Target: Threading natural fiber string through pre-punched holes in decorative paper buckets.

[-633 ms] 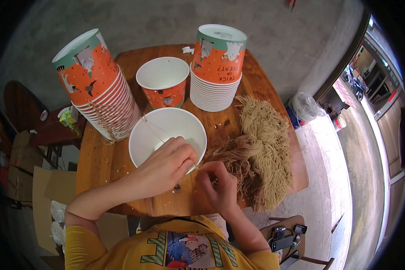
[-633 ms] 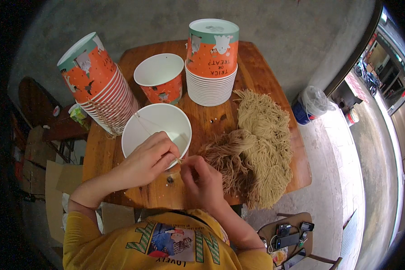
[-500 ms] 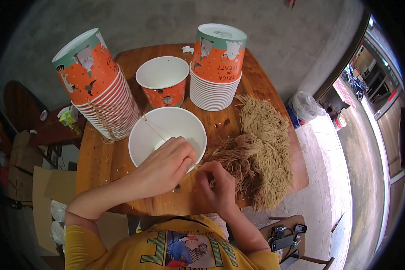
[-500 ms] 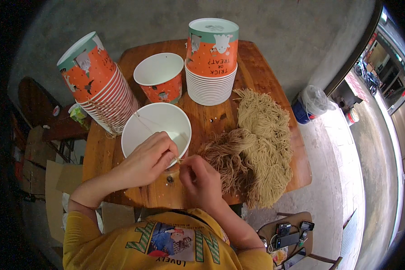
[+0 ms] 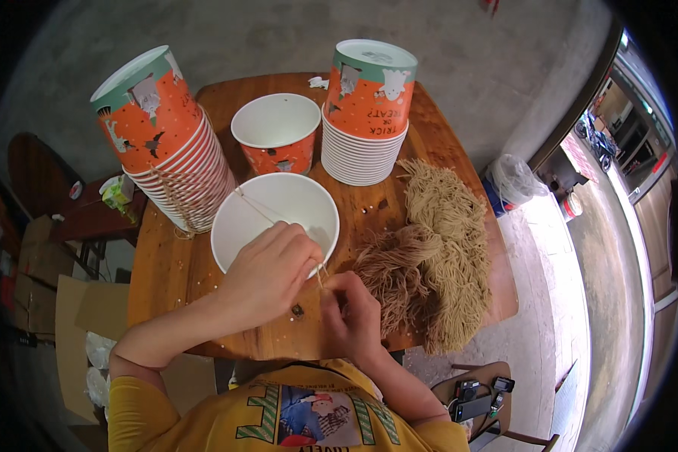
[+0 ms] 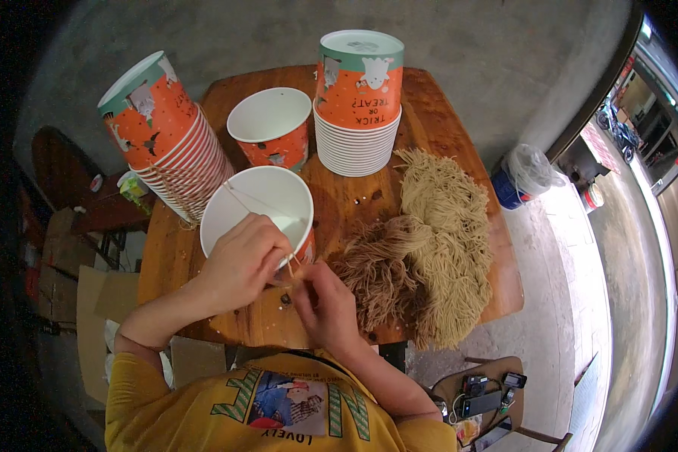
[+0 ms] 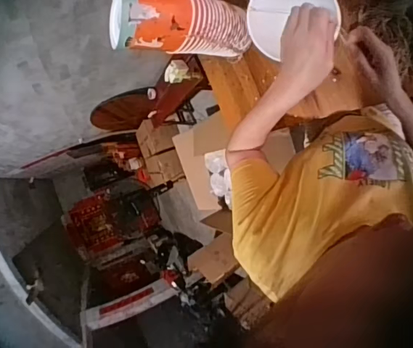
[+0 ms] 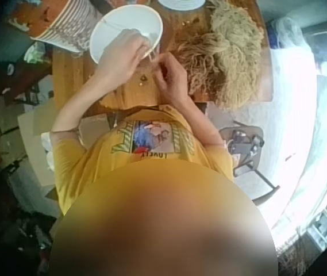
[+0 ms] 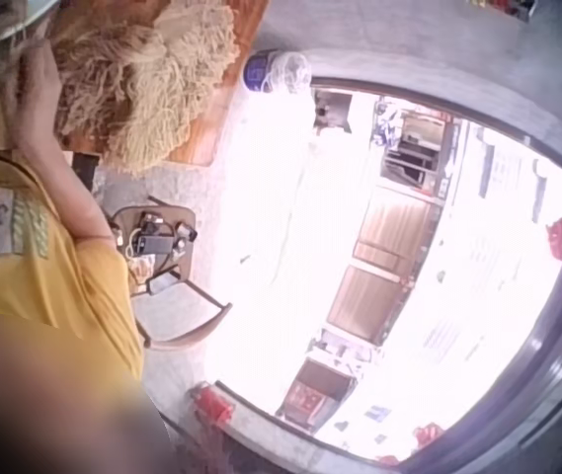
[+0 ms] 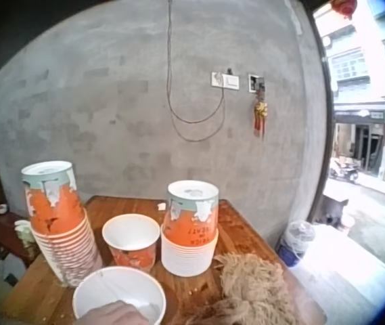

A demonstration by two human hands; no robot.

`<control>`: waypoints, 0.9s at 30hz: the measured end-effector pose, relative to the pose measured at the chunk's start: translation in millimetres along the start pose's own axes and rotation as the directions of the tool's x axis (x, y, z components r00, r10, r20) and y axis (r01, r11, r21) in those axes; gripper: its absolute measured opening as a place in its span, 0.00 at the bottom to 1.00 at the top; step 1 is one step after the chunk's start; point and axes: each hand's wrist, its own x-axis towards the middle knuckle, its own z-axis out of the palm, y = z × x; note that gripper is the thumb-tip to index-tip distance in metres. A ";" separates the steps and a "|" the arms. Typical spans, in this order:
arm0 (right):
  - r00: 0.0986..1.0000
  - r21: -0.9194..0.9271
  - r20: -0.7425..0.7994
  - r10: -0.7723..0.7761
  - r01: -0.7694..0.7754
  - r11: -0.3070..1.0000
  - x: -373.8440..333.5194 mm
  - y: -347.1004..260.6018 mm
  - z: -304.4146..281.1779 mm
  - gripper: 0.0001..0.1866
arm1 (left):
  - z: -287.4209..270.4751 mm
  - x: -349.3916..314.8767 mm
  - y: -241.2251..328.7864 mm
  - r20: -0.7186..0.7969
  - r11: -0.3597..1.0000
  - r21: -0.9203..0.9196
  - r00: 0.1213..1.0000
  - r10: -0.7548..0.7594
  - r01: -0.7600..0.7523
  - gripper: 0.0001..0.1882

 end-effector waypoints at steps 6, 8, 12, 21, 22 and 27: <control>0.998 -0.055 0.026 -0.053 0.054 0.997 -17.8 -6.7 -6.7 0.15 | 6.4 -46.2 13.5 -0.242 0.994 -0.101 0.970 0.008 -0.034 0.09; 0.980 -0.109 0.030 -0.197 0.200 0.974 -18.1 -3.3 -6.6 0.16 | 11.5 -63.5 25.4 -0.264 0.985 -0.172 0.963 -0.043 -0.004 0.08; 0.906 -0.194 0.159 -0.391 0.417 0.888 -16.3 -7.8 -3.5 0.17 | 13.6 -69.3 41.6 0.053 0.716 -0.491 0.838 -0.544 0.496 0.09; 0.834 -0.227 0.259 -0.487 0.543 0.808 -15.3 -8.3 3.2 0.20 | 25.4 -59.5 10.7 0.512 -0.092 -0.810 0.622 -0.592 0.580 0.10; 0.834 -0.229 0.258 -0.488 0.543 0.808 -15.8 -6.7 3.1 0.20 | 25.1 -58.1 11.5 0.512 -0.090 -0.810 0.624 -0.590 0.580 0.10; 0.799 -0.206 0.302 -0.520 0.588 0.782 -12.6 -1.9 -1.6 0.19 | 24.9 -53.8 14.4 0.473 -0.188 -0.860 0.604 -0.642 0.474 0.07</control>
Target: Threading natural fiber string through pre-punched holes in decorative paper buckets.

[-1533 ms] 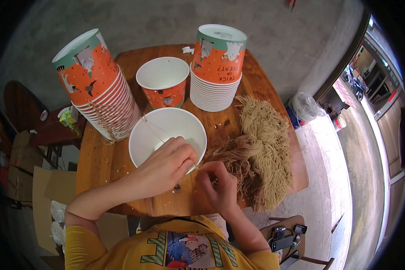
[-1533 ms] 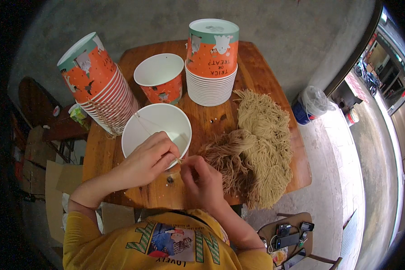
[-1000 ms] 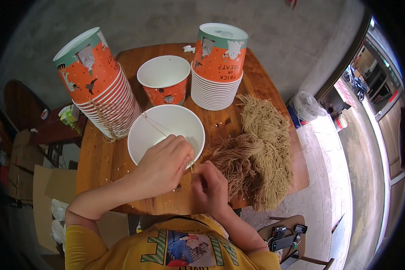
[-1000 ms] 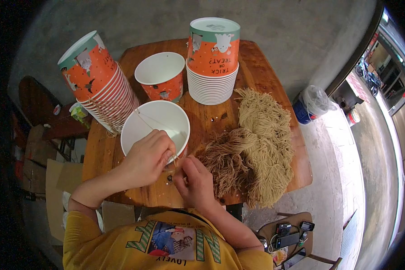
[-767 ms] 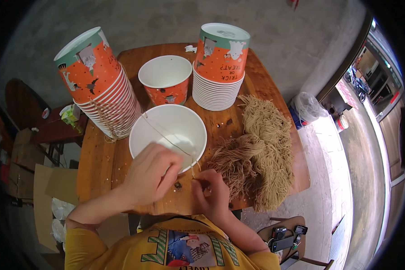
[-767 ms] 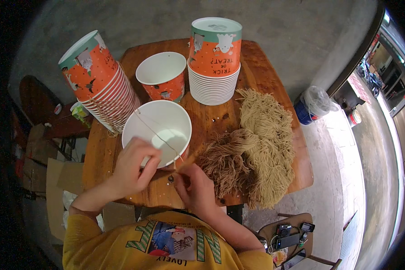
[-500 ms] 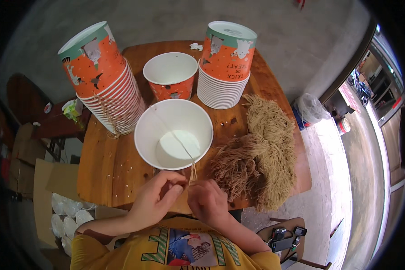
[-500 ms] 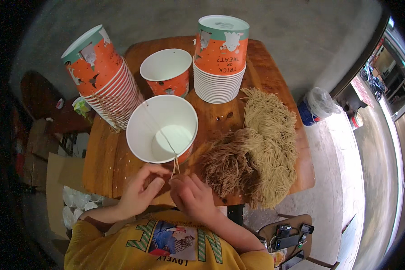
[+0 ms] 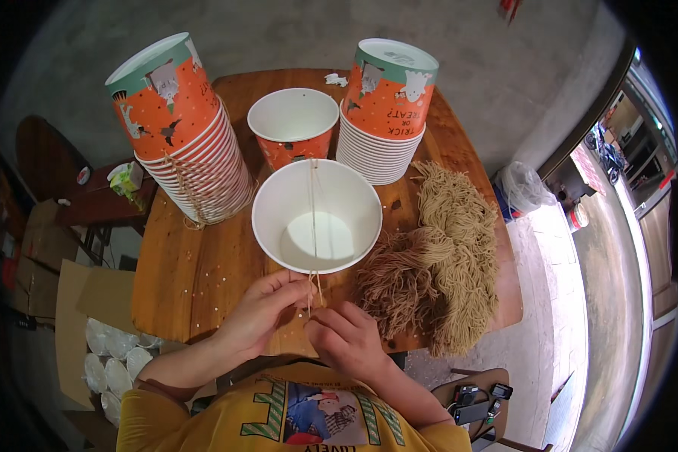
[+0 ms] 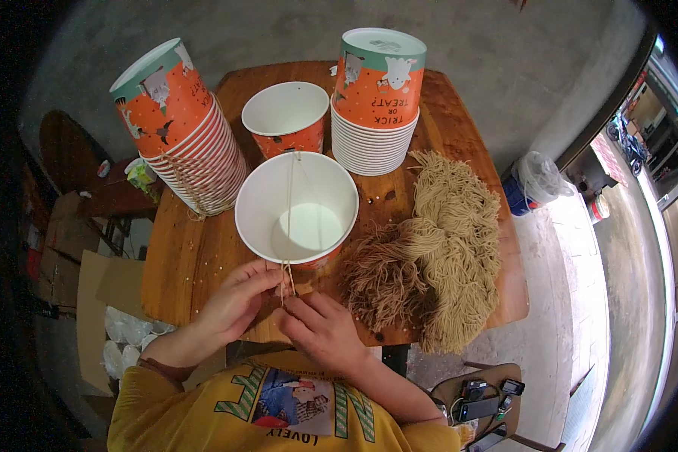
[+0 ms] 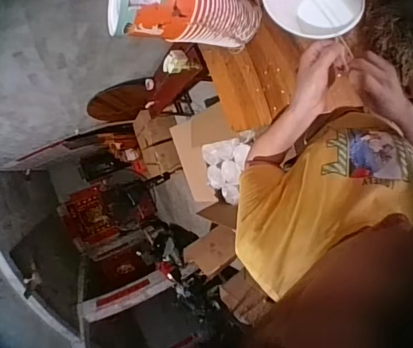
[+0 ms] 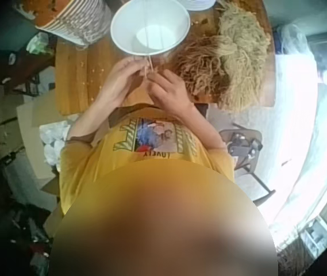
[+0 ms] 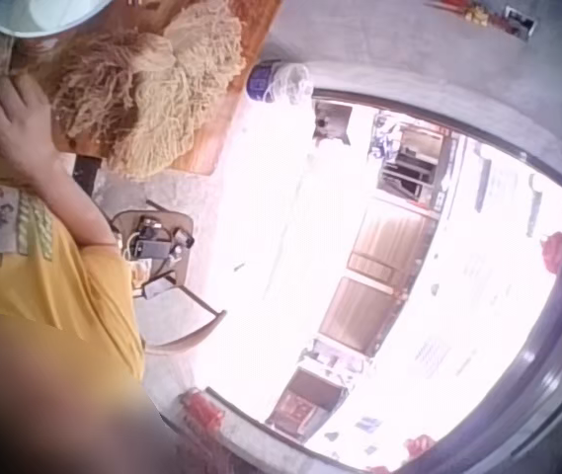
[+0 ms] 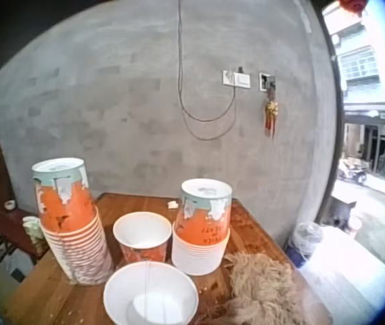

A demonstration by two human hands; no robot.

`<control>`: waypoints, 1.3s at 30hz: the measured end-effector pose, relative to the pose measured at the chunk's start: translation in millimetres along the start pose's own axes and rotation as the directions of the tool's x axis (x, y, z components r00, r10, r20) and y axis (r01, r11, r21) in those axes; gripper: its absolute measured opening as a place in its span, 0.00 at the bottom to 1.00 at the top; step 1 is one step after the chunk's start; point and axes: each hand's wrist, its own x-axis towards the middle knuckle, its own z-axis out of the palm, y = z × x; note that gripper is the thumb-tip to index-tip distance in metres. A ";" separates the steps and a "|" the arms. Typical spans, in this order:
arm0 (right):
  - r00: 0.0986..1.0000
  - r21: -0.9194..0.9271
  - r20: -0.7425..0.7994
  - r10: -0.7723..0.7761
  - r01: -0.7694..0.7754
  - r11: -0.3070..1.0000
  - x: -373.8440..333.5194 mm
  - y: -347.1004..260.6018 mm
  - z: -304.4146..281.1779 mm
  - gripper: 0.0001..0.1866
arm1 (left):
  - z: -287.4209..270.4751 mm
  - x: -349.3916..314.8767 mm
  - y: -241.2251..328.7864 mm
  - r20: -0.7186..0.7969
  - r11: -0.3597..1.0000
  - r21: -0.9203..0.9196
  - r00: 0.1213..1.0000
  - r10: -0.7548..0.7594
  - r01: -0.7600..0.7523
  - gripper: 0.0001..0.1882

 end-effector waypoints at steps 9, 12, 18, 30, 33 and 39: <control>0.986 -0.046 0.150 -0.079 0.087 0.995 7.3 7.0 -6.1 0.15 | 5.6 9.8 -3.1 -0.068 0.983 -0.155 0.994 0.086 -0.096 0.08; 0.978 -0.065 0.185 -0.093 0.106 0.992 8.2 10.2 -5.6 0.14 | 9.3 15.8 -10.8 -0.133 0.979 -0.085 0.976 0.172 -0.185 0.09; 0.956 -0.150 0.288 -0.056 0.103 0.983 15.5 11.6 -2.0 0.14 | 6.8 27.5 -26.0 -0.178 0.864 0.334 0.874 0.451 -0.378 0.12; 0.980 -0.411 0.085 0.179 -0.130 0.902 50.0 24.8 -42.8 0.14 | -56.8 28.0 -25.4 -0.015 0.620 0.628 0.789 0.614 -0.470 0.09; 0.946 -0.216 -0.097 0.308 -0.322 0.922 75.5 25.6 -59.4 0.05 | -72.1 27.4 -14.6 0.160 0.328 0.804 0.711 0.685 -0.497 0.23; 0.639 0.579 0.222 0.737 -0.694 0.428 111.0 53.0 -87.3 0.05 | -111.3 27.7 13.5 0.546 -0.187 0.782 0.509 0.665 -0.594 0.62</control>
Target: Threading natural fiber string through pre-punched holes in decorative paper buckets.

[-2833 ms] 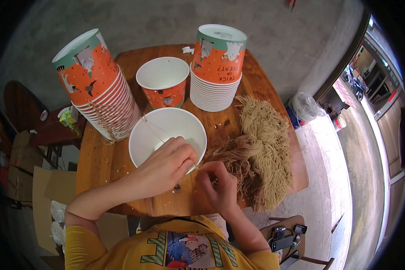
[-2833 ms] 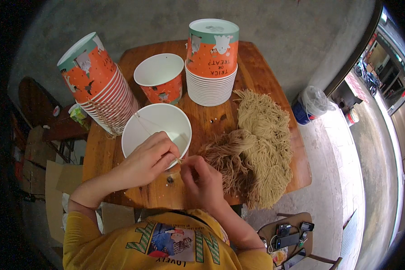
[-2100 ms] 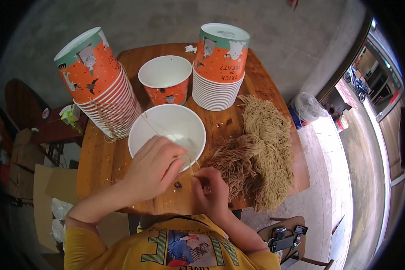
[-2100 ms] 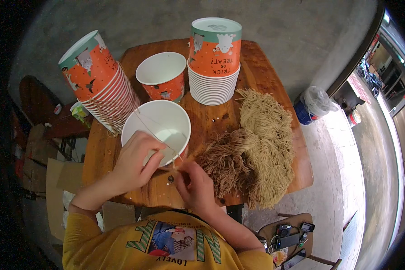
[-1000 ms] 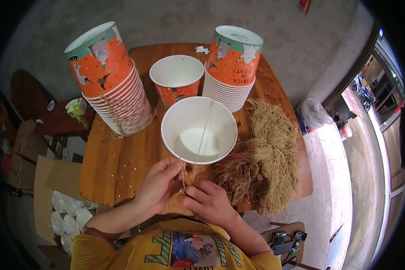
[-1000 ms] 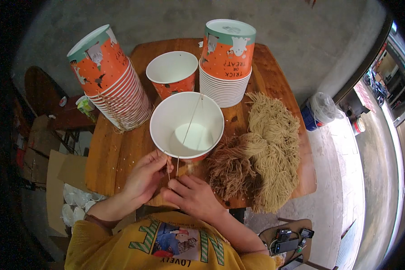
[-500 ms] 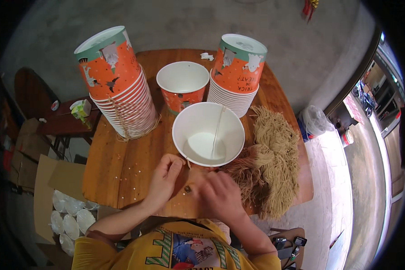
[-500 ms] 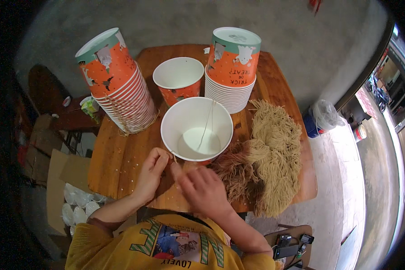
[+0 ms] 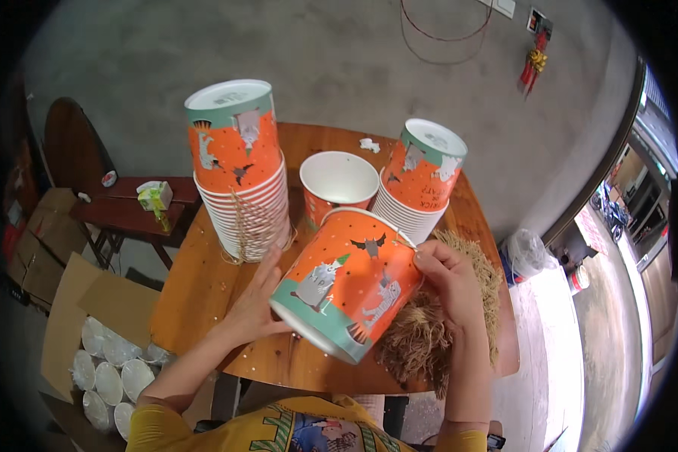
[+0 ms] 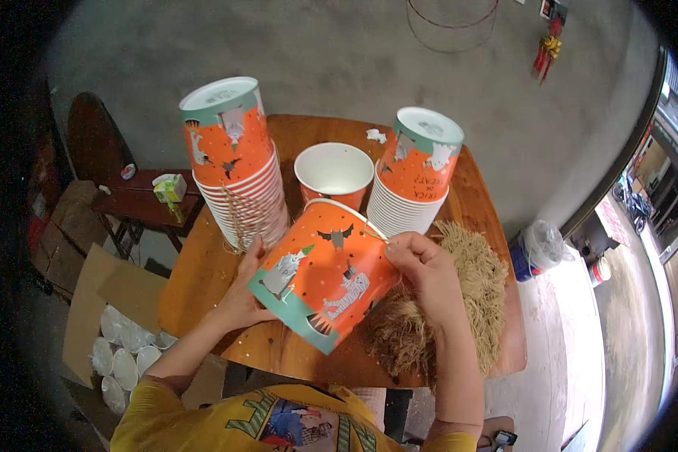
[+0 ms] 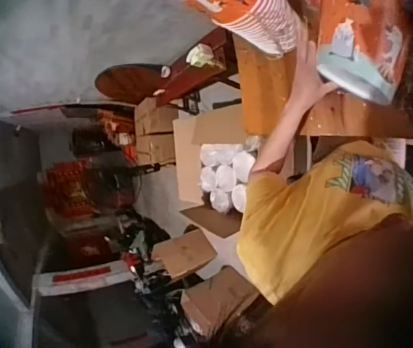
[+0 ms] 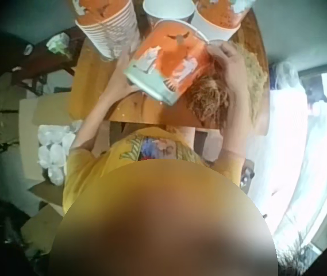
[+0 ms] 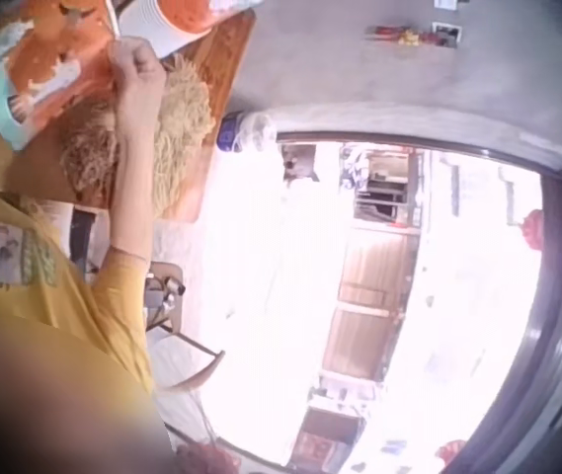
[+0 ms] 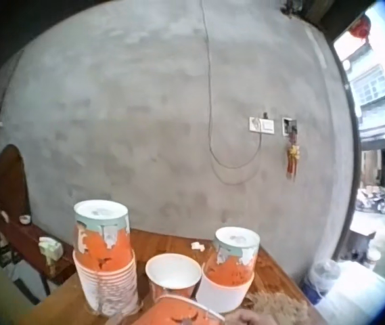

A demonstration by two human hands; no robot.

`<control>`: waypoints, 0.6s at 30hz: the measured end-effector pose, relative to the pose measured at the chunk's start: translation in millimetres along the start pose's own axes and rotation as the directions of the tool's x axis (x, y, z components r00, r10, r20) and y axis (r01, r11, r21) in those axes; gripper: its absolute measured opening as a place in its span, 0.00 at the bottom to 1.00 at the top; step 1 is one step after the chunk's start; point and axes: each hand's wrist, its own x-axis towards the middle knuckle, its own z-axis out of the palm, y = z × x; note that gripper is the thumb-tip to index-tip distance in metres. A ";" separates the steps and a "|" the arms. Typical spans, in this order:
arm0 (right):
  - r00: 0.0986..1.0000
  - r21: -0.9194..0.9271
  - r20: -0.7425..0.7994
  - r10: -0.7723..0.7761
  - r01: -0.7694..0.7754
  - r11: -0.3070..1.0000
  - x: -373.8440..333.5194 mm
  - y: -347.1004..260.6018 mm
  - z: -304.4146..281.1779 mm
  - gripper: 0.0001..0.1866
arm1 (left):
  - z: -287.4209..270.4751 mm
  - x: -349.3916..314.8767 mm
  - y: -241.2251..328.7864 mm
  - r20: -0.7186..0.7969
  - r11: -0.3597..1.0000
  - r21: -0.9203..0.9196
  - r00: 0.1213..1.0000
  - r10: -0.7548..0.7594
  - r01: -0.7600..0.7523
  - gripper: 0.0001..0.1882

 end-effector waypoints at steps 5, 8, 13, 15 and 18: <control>0.944 0.362 0.286 0.165 -0.266 0.894 29.1 -15.8 16.8 0.06 | -20.2 19.2 -22.7 -0.175 0.972 -0.031 0.958 0.225 -0.234 0.57; 0.934 0.343 0.319 0.161 -0.272 0.899 46.4 -33.1 34.9 0.05 | -46.7 36.5 -9.6 -0.242 0.837 -0.504 0.965 0.098 -0.212 0.44; 0.889 0.454 0.457 -0.031 -0.203 0.868 83.8 -66.0 56.9 0.11 | -138.1 92.2 29.4 -0.027 -0.384 -0.920 0.989 -0.142 -0.081 0.55; 0.870 0.491 0.479 -0.116 -0.156 0.857 99.4 -75.2 61.7 0.11 | -161.3 104.9 21.8 -0.616 0.798 -0.396 0.776 0.137 -0.455 0.77; 0.872 0.421 0.459 -0.169 -0.046 0.906 113.7 -79.9 76.9 0.10 | -204.0 129.0 23.1 -0.599 0.912 -0.266 0.794 0.098 -0.313 0.67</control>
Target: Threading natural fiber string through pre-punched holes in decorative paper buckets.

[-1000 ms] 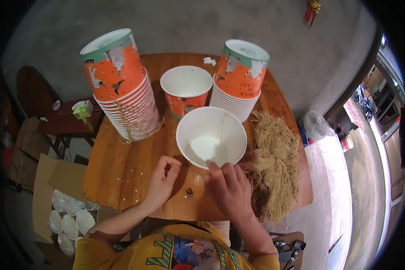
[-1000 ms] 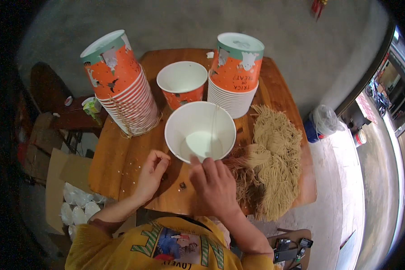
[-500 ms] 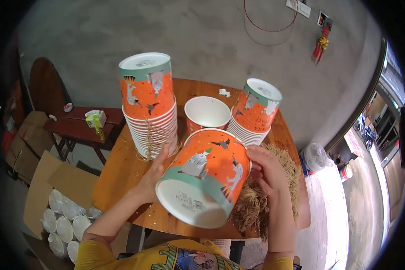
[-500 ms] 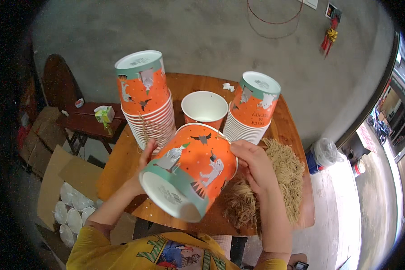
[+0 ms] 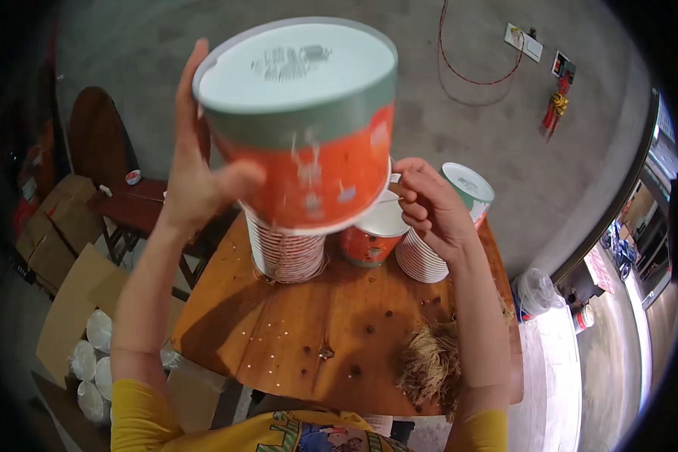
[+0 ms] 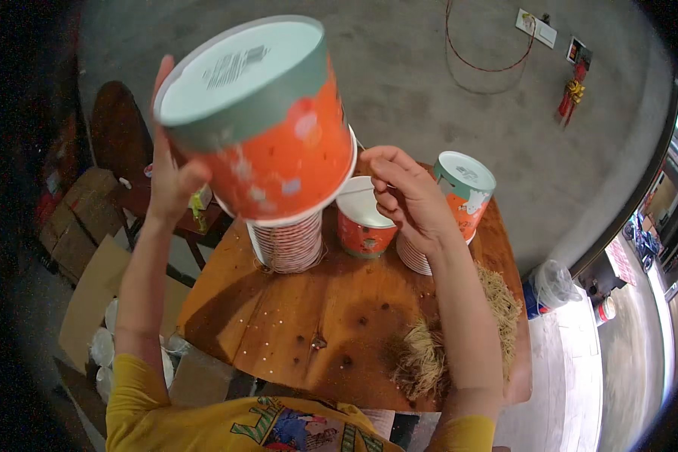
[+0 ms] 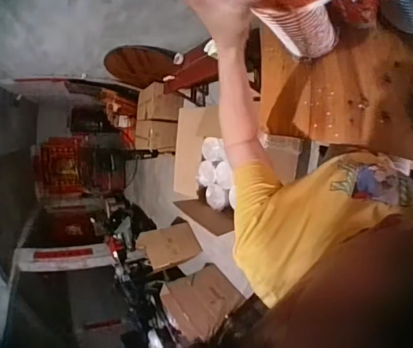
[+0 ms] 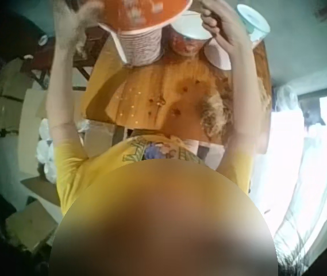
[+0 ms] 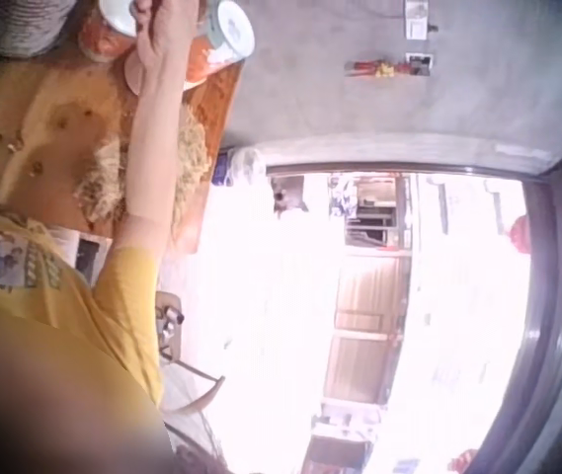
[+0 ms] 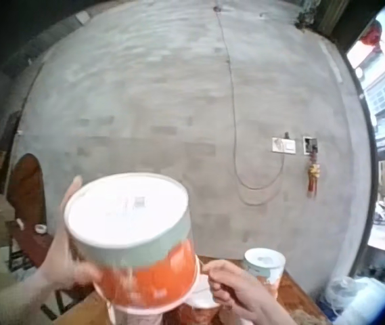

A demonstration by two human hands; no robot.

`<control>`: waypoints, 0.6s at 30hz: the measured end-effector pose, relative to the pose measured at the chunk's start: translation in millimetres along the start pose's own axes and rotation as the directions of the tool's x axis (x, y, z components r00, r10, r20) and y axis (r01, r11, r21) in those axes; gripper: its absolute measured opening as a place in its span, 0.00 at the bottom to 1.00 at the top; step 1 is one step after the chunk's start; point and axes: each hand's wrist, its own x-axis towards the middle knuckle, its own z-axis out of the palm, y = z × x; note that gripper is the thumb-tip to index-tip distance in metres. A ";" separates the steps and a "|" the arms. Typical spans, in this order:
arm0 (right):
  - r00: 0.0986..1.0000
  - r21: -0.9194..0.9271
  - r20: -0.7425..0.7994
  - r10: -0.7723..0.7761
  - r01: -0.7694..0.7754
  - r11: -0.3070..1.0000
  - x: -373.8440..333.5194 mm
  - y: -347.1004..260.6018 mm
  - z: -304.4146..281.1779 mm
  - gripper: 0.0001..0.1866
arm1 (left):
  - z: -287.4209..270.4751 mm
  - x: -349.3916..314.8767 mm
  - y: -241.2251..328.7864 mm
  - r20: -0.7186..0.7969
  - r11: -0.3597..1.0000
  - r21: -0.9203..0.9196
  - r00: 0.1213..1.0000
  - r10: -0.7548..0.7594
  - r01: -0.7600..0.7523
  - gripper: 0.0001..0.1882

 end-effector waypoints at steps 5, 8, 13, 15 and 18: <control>0.996 -0.042 -0.044 -0.074 0.072 0.997 32.7 14.1 17.1 0.11 | -25.1 37.4 -17.0 0.027 0.979 0.199 0.998 -0.055 0.049 0.58; 0.989 0.328 -0.007 -0.145 0.139 0.934 49.2 12.7 15.8 0.16 | -27.6 52.6 -28.4 0.031 0.952 0.284 0.992 -0.124 0.110 0.57; 0.992 0.430 0.106 -0.068 0.017 0.903 57.0 32.6 17.5 0.16 | -10.2 61.4 -43.7 -0.089 0.956 0.206 0.977 -0.193 0.208 0.60; 0.988 0.364 0.106 -0.110 0.064 0.929 52.3 32.8 23.4 0.16 | -12.5 61.2 -47.6 -0.088 0.951 0.231 0.978 -0.191 0.206 0.60; 0.985 0.359 0.061 -0.163 0.131 0.924 54.8 26.0 11.8 0.18 | -4.6 60.7 -49.0 -0.038 0.948 0.156 0.960 -0.276 0.279 0.61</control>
